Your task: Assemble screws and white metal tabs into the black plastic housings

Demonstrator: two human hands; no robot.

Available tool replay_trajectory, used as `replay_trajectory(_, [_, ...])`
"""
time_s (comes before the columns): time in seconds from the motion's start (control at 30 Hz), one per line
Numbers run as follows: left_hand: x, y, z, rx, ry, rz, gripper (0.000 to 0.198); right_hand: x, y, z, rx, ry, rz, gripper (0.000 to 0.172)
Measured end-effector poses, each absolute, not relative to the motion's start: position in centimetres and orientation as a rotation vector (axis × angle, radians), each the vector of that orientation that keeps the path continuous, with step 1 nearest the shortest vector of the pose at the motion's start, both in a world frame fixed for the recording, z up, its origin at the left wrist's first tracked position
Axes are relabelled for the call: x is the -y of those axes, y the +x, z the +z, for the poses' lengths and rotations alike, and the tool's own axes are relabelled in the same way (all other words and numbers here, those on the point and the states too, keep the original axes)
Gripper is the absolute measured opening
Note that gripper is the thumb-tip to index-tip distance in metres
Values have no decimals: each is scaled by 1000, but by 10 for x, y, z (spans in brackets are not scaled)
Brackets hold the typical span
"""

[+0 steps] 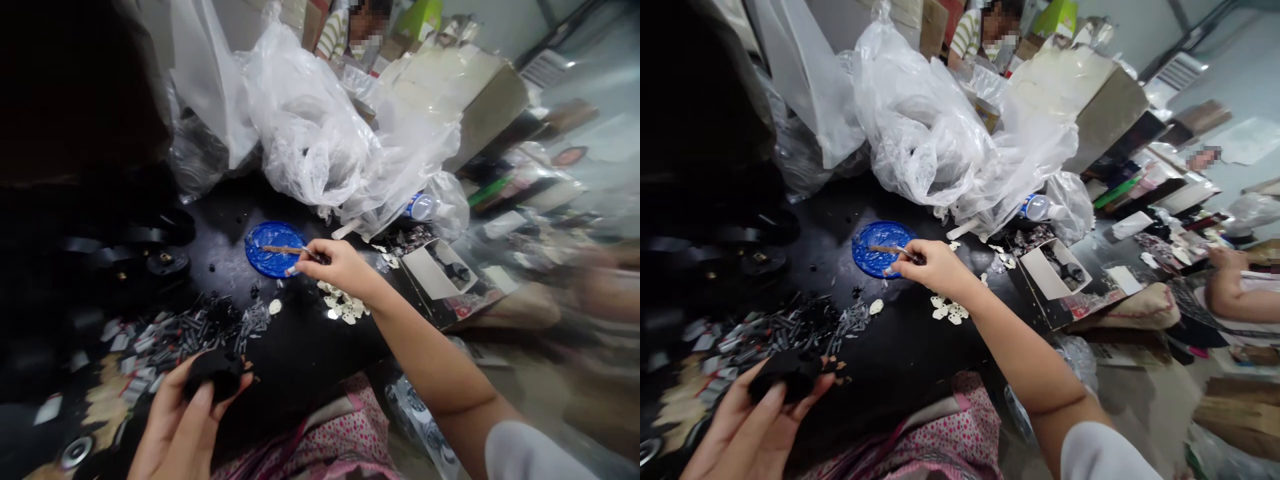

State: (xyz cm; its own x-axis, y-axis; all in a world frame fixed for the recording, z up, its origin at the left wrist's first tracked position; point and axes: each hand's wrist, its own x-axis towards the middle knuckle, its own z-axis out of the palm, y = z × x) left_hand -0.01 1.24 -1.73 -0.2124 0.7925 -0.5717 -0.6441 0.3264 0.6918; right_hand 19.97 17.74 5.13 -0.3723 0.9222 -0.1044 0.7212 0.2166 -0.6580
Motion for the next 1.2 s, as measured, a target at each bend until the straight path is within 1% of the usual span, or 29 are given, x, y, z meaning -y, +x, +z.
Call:
replay_trajectory(0.07, [-17, 7, -4, -1195, 52, 1325, 37, -159, 191, 47, 1921, -1442, 1192, 26])
replay_trajectory(0.13, [-21, 13, 2, -1127, 21, 1343, 31, -140, 181, 44, 1696, -1343, 1420, 28])
replay_trajectory(0.2, [-23, 15, 2, -1028, 30, 1328, 23, -125, 171, 45, 1638, -1293, 1497, 26])
replay_trajectory(0.33, [-23, 13, -1, -894, -6, 1280, 13, -108, 159, 53, 1719, -1266, 1379, 14])
replay_trajectory(0.43, [-23, 12, -2, -879, -42, 1278, 10, -105, 155, 57, 1758, -1260, 1292, 11])
replay_trajectory(0.57, [-21, 14, 0, -932, 6, 1281, 17, -103, 153, 57, 1839, -1260, 1261, 11])
replay_trajectory(0.67, [-14, 13, 1, -1090, 148, 1353, 23, -101, 153, 58, 1941, -1243, 1240, 10])
replay_trajectory(0.8, [-4, 9, -2, -1303, 348, 1339, 31, -98, 157, 63, 2101, -1177, 1071, 8])
replay_trajectory(0.9, [-1, 7, -6, -1314, 398, 1297, 31, -96, 158, 65, 2114, -1170, 1023, 7])
replay_trajectory(1.03, [-2, 7, -8, -1318, 442, 1320, 30, -90, 157, 61, 1980, -1234, 1169, 9])
replay_trajectory(1.17, [-6, 10, -3, -1212, 319, 1300, 25, -87, 162, 57, 2041, -1133, 1028, 9])
replay_trajectory(1.2, [-6, 10, -2, -1179, 280, 1287, 25, -87, 165, 56, 2060, -1093, 1040, 14])
